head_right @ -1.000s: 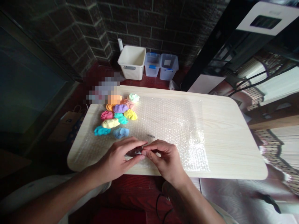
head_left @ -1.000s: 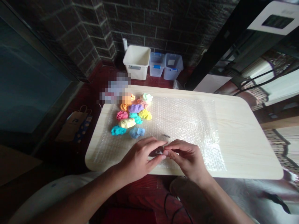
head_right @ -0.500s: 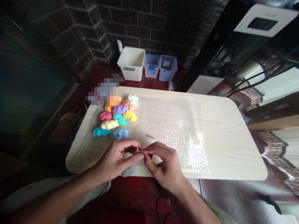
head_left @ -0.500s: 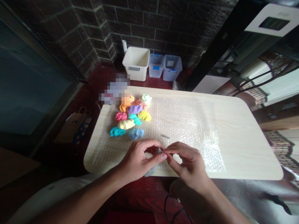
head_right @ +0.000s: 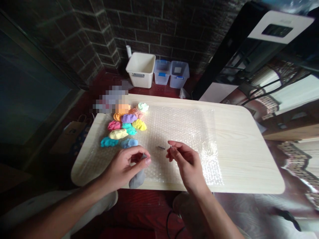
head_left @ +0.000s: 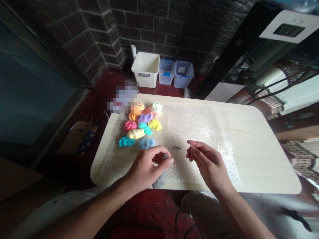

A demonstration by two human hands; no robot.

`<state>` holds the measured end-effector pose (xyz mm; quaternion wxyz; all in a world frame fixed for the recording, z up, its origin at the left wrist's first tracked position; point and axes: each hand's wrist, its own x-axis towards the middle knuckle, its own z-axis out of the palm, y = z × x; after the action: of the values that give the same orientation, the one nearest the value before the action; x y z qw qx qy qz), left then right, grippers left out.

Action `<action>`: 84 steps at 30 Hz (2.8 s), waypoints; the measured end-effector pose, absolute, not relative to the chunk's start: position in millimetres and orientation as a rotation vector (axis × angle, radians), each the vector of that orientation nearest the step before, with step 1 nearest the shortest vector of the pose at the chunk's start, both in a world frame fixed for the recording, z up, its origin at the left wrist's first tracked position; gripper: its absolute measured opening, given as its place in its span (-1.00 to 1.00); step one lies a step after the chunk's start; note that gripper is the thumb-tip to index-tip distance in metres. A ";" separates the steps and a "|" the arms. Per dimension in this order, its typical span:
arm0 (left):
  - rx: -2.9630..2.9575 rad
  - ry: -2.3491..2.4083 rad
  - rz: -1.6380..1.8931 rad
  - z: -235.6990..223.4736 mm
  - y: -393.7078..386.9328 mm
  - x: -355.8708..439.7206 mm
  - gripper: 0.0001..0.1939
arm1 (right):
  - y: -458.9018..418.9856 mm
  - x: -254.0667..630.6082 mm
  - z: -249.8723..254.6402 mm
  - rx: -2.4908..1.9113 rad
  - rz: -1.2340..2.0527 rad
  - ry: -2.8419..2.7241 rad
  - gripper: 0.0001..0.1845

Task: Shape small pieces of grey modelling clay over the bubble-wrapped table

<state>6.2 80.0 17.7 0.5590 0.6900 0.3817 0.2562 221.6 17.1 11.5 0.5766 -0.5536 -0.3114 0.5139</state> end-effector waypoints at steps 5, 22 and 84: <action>1.873 0.879 0.585 15.9 79.5 4.0 -0.80 | 18.9 224.3 9.8 -1.303 1.240 -0.666 -0.73; 2.392 0.919 0.835 33.3 82.6 -5.8 -0.92 | 18.4 231.1 12.4 -1.347 1.221 -0.674 -0.72; 2.561 0.805 0.371 24.5 107.5 53.7 -0.74 | -3.6 270.3 29.9 -1.031 1.289 -0.352 -0.68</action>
<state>53.7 107.5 24.5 0.2140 0.9231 0.2901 0.1336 270.3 -3.6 29.9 0.6645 -0.4565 -0.1556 0.5707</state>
